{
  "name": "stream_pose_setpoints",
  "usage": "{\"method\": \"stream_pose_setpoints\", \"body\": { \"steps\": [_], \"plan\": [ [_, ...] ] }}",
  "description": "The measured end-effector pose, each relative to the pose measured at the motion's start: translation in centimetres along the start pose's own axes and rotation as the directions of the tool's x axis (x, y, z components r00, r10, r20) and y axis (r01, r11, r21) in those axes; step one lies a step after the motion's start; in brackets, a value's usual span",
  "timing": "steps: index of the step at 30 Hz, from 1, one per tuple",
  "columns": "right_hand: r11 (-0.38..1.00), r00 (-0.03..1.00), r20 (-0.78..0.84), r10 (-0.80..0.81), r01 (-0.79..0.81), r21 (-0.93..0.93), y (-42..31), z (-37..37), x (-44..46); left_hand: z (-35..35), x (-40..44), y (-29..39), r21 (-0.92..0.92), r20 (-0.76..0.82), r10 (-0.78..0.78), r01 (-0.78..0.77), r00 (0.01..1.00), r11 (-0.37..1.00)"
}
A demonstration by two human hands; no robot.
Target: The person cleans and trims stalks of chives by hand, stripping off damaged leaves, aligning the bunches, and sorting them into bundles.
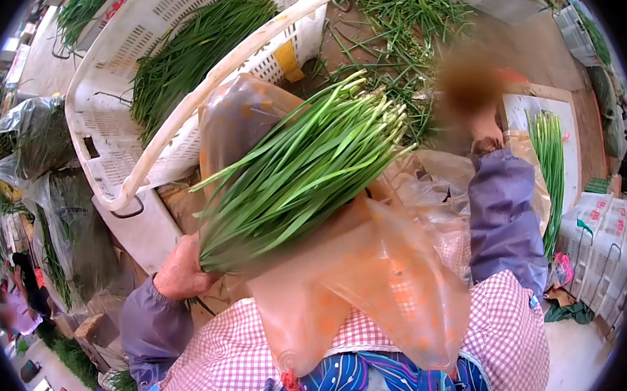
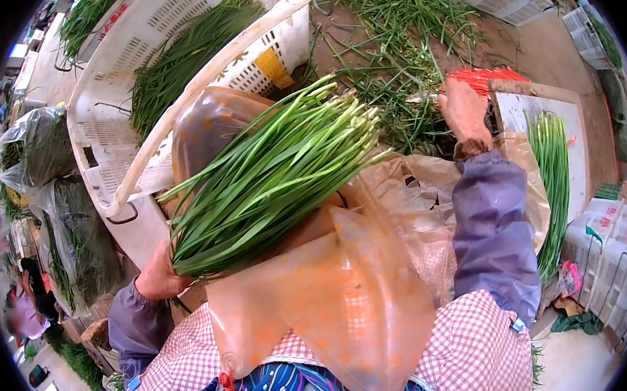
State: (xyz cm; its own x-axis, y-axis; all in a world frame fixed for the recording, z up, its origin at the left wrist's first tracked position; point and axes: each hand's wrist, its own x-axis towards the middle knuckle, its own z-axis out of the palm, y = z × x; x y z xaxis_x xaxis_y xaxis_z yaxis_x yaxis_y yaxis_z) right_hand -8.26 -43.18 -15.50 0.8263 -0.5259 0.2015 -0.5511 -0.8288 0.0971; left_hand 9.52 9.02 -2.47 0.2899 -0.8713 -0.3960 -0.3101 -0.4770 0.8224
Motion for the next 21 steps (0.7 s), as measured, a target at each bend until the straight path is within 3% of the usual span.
{"method": "stream_pose_setpoints", "body": {
  "steps": [1,2,3,4,5,7,9,10,12,13,15,17,18,19,21],
  "plan": [
    [1.0,0.997,0.083,-0.007,0.009,-0.018,-2.1,-2.6,-0.2,0.1,0.1,0.1,-0.005,0.004,0.003,-0.003,1.0,1.0],
    [0.924,1.0,-0.005,-0.017,0.017,0.382,-4.9,-5.7,-0.3,0.1,0.2,0.2,-0.035,0.023,-0.035,0.035,0.999,0.999],
    [0.739,0.995,0.083,-0.058,-0.013,0.674,-7.3,-8.0,-0.4,0.0,0.1,0.3,-0.06,0.045,-0.073,0.075,0.996,0.995],
    [0.62,0.948,0.224,-0.227,-0.037,0.784,-8.8,-8.8,-0.2,-0.1,0.1,0.3,-0.054,0.054,-0.072,0.075,0.996,0.996],
    [0.603,0.874,0.342,-0.346,-0.073,0.795,-10.6,-9.9,-0.1,-0.2,0.1,0.4,0.019,0.053,-0.042,0.041,0.998,0.999],
    [0.666,0.861,0.267,-0.433,0.106,0.739,-13.3,-7.1,-0.7,-0.3,0.3,0.7,0.095,0.054,-0.007,0.001,0.999,0.995],
    [0.552,0.838,0.354,-0.415,-0.077,0.83,-14.3,-4.8,-1.0,-0.5,-0.1,1.0,0.054,0.076,-0.084,0.08,0.994,0.995],
    [0.513,0.862,0.317,-0.395,-0.08,0.855,-14.5,-3.5,-1.3,-0.7,0.0,1.8,0.127,0.072,-0.024,0.014,0.997,0.992],
    [0.478,0.916,0.238,-0.325,-0.058,0.876,-14.0,-3.0,-1.6,-0.7,-0.2,2.2,0.122,0.072,-0.068,0.059,0.995,0.991],
    [0.61,0.929,0.266,-0.257,-0.058,0.79,-13.1,-3.1,-1.2,-0.6,-0.3,2.3,0.114,0.081,-0.108,0.099,0.991,0.989],
    [0.827,0.992,0.129,0.006,-0.078,0.557,-10.2,-2.8,-0.3,-0.5,-0.2,2.0,0.117,0.097,-0.08,0.069,0.992,0.991],
    [0.587,0.957,0.155,0.247,-0.275,0.762,-6.1,0.1,0.1,-0.6,0.2,1.3,0.125,0.106,-0.041,0.027,0.994,0.992],
    [0.202,0.901,0.371,0.225,-0.415,0.887,-6.2,-2.7,-0.2,-0.3,0.0,0.8,0.057,0.09,-0.054,0.049,0.995,0.997],
    [0.201,0.896,0.378,0.231,-0.424,0.883,-6.8,-5.7,-0.7,-0.1,-0.2,0.4,-0.01,0.076,-0.069,0.07,0.995,0.997],
    [0.275,0.793,0.607,-0.046,-0.574,0.771,-9.0,-10.5,-1.5,0.0,0.1,0.5,0.01,0.071,-0.069,0.069,0.995,0.998]
  ]
}}
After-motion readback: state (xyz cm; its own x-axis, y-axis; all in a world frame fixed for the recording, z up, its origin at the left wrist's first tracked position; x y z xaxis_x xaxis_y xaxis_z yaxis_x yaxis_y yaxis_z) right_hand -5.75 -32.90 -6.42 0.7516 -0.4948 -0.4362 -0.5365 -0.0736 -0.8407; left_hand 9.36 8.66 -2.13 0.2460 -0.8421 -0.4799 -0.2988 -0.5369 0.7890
